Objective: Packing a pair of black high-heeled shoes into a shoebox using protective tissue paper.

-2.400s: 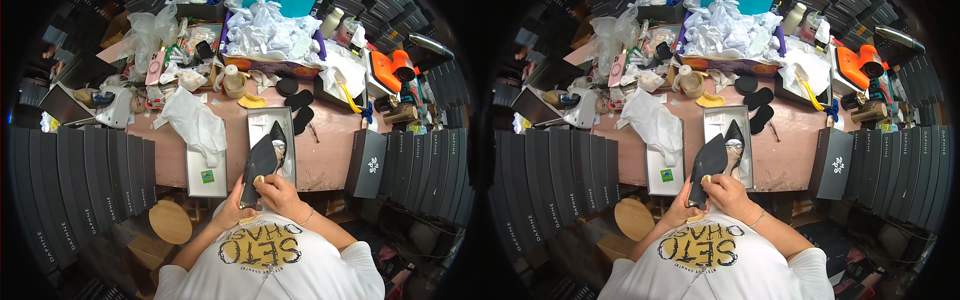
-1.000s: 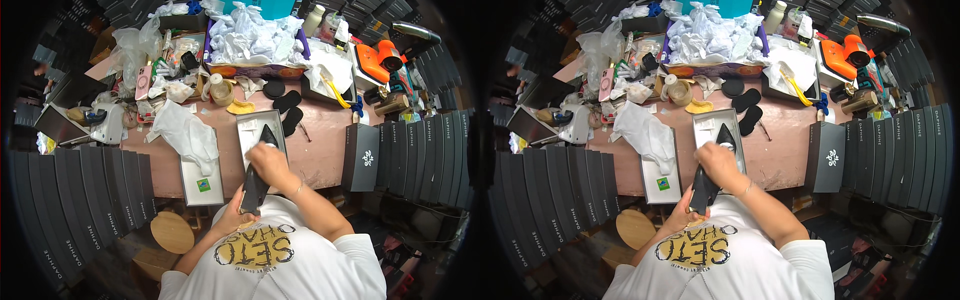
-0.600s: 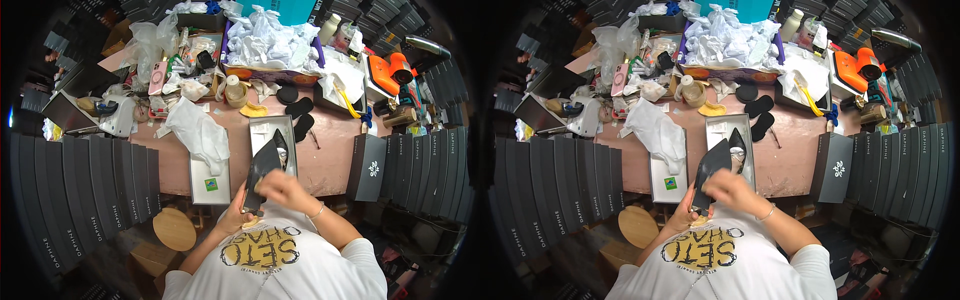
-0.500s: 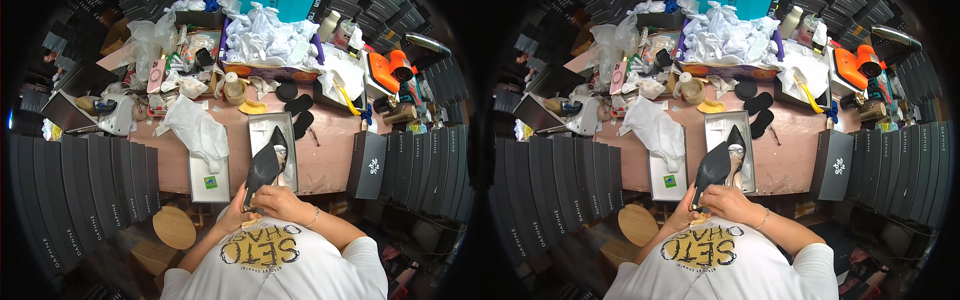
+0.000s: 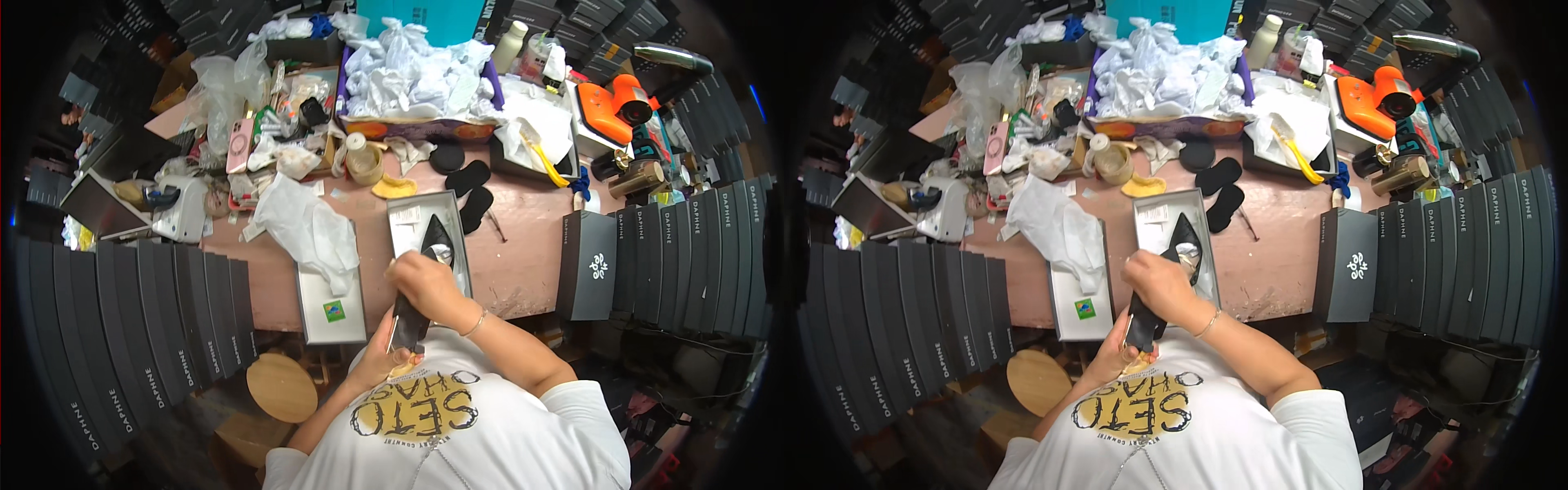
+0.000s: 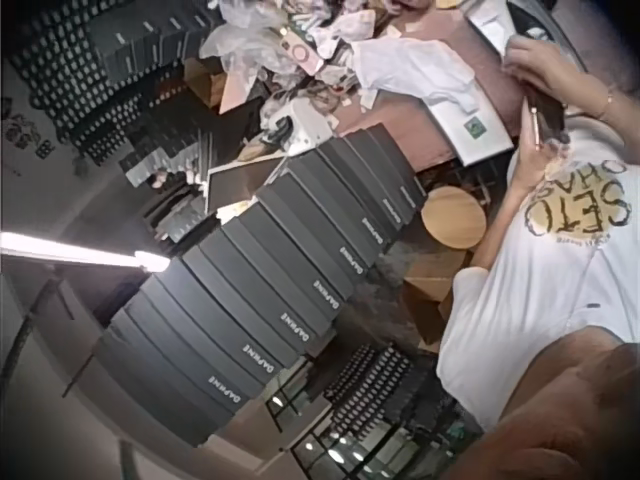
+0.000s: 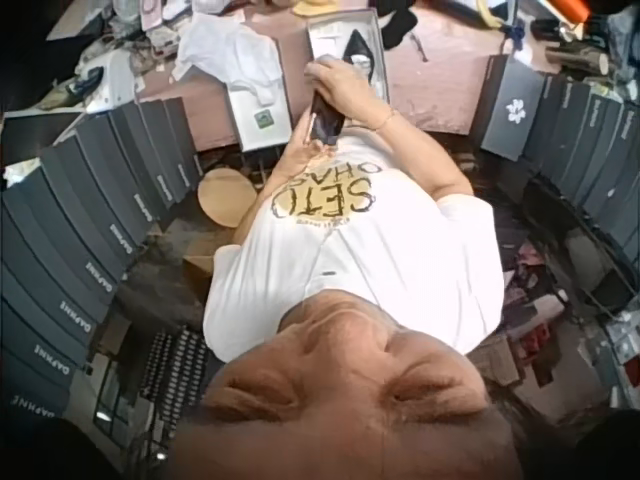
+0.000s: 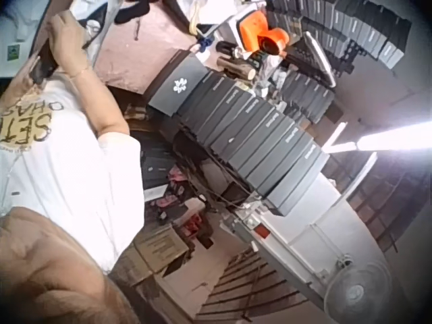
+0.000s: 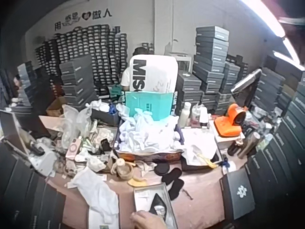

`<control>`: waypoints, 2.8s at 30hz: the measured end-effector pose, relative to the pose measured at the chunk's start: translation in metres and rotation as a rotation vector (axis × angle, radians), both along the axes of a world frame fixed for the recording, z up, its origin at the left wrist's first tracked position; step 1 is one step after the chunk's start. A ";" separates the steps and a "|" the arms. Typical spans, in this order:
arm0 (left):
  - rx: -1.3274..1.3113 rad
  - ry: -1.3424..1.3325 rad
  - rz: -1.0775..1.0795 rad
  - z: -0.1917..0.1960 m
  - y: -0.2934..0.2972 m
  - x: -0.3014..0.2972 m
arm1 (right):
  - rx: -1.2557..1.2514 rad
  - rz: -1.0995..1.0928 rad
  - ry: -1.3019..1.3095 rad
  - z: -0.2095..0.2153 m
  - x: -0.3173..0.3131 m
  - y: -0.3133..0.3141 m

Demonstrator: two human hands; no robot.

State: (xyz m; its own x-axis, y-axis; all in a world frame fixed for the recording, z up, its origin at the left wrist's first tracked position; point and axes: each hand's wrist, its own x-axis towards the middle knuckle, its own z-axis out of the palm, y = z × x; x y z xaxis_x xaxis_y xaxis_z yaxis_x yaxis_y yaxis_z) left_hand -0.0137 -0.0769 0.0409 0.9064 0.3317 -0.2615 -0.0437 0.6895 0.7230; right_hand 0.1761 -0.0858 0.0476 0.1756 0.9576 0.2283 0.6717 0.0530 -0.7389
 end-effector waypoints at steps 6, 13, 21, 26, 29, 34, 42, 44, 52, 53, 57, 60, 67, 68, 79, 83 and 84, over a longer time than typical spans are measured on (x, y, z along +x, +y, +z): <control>-0.247 0.092 0.326 0.012 0.013 0.002 | 0.022 -0.348 0.214 -0.048 0.083 0.043; -0.203 0.180 0.365 0.007 0.020 0.013 | -0.212 -0.201 0.234 -0.080 0.134 0.076; -0.233 0.029 0.383 0.010 0.052 0.032 | -0.303 0.038 -0.452 -0.124 0.183 0.003; -0.205 0.009 0.368 0.010 0.064 0.040 | -0.370 -0.035 -0.589 -0.172 0.197 -0.028; -0.276 0.017 0.375 0.009 0.069 0.047 | -0.325 0.023 -0.739 -0.190 0.204 -0.025; -0.324 0.076 0.425 0.007 0.071 0.059 | -0.123 -0.108 -0.494 -0.119 0.217 -0.002; -0.228 0.124 0.423 0.011 0.062 0.072 | -0.149 -0.453 -0.274 -0.116 0.243 0.093; -0.238 0.091 0.419 0.016 0.063 0.076 | -0.187 -0.360 -0.455 -0.141 0.242 0.106; -0.325 0.031 0.524 -0.016 0.055 0.056 | 0.145 -0.094 -0.008 -0.018 0.133 0.071; -0.346 0.059 0.542 -0.015 0.054 0.055 | 0.109 0.093 0.076 -0.004 0.104 0.052; -0.380 0.159 0.564 0.002 0.046 0.067 | 0.161 0.346 -0.101 -0.003 0.043 0.013; -0.141 0.232 0.421 0.006 0.037 0.052 | 0.204 -0.107 -0.152 -0.036 0.061 0.039; -0.177 0.139 0.288 0.006 0.030 0.030 | 0.238 -0.031 -0.142 0.000 0.023 0.015; -0.146 0.131 0.280 0.008 0.024 0.032 | 0.167 -0.193 -0.015 -0.018 0.040 0.029; -0.139 -0.034 0.114 0.013 0.020 0.000 | 0.053 -0.412 0.007 -0.063 0.107 0.010; -0.126 -0.095 0.201 0.009 0.041 0.009 | 0.009 -0.619 -0.031 -0.085 0.157 -0.027; -0.099 -0.083 0.243 0.001 0.046 0.006 | -0.002 -0.613 -0.101 -0.103 0.165 -0.036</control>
State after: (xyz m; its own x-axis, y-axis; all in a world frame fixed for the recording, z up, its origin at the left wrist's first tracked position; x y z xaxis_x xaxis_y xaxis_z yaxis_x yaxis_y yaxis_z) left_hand -0.0076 -0.0305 0.0420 0.8230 0.5186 -0.2318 -0.2729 0.7188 0.6394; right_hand 0.3415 -0.1222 -0.0549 0.6714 0.6899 0.2707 0.6462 -0.3661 -0.6696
